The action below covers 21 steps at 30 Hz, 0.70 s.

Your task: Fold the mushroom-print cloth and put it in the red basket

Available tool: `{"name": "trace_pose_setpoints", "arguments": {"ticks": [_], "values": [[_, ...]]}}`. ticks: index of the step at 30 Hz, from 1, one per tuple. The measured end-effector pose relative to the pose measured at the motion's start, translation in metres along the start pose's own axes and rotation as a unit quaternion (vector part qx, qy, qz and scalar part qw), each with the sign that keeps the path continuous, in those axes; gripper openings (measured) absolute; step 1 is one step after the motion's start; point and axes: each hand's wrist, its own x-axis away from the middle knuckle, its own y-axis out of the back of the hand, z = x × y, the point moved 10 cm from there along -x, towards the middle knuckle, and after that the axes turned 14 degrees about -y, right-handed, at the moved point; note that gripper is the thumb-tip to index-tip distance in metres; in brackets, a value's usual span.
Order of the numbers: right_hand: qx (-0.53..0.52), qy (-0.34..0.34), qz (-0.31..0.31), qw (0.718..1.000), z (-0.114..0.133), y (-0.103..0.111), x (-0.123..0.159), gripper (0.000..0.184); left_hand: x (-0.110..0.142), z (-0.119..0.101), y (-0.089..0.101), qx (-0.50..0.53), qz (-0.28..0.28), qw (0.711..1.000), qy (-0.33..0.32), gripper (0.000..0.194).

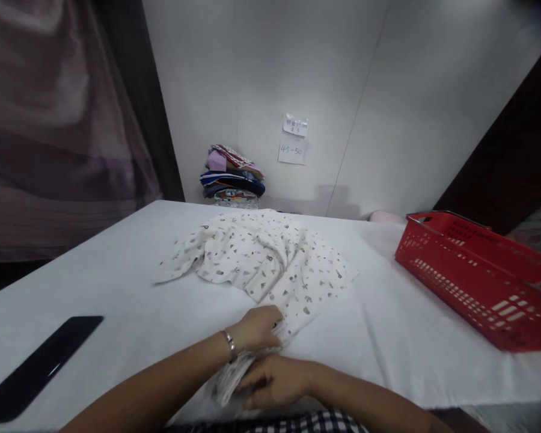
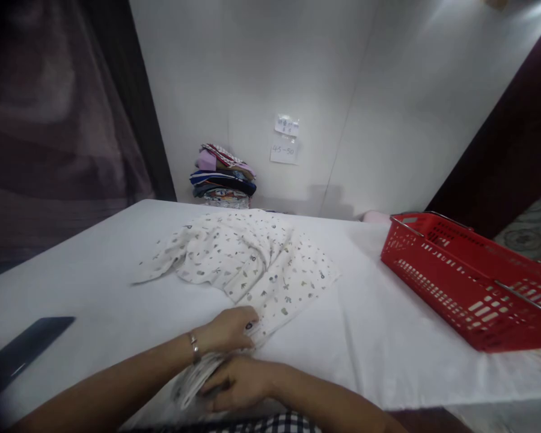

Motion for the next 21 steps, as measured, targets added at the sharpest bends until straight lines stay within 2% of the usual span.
{"name": "trace_pose_setpoints", "arguments": {"ticks": [2,3,5,6,8,10,12,13,16,21], "values": [[-0.093,-0.021,-0.01,0.995,-0.021,0.019,0.012,0.034,0.006,0.004,-0.008,-0.047,-0.017,0.999,-0.006,0.023],[-0.133,-0.047,-0.04,0.989,-0.036,0.037,0.02,0.034,0.009,0.006,-0.01,-0.055,-0.023,0.998,-0.008,0.016],[-0.189,-0.092,-0.164,0.964,-0.071,0.093,0.045,0.033,0.012,0.007,-0.012,-0.048,-0.026,0.999,-0.004,0.012],[-0.193,-0.114,-0.247,0.943,-0.089,0.127,0.064,0.03,0.013,0.005,-0.012,-0.034,-0.027,0.999,-0.002,0.012],[-0.198,-0.178,-0.412,0.871,-0.125,0.193,0.111,0.028,0.015,-0.002,-0.011,0.02,-0.028,0.999,-0.004,0.011],[-0.209,-0.247,-0.538,0.778,-0.157,0.243,0.162,0.023,0.017,-0.012,-0.013,0.106,-0.024,0.994,-0.007,0.012],[-0.207,-0.278,-0.579,0.739,-0.174,0.276,0.189,0.021,0.018,-0.021,-0.017,0.179,-0.017,0.984,-0.009,0.013],[-0.202,-0.292,-0.587,0.727,-0.181,0.287,0.196,0.02,0.019,-0.024,-0.019,0.2,-0.015,0.98,-0.01,0.013],[-0.172,-0.327,-0.595,0.714,-0.192,0.311,0.2,0.02,0.022,-0.03,-0.023,0.203,-0.015,0.979,-0.016,0.01],[-0.075,-0.387,-0.593,0.702,-0.194,0.338,0.185,0.025,0.026,-0.031,-0.032,0.169,0.0,0.985,-0.013,0.008]]}}
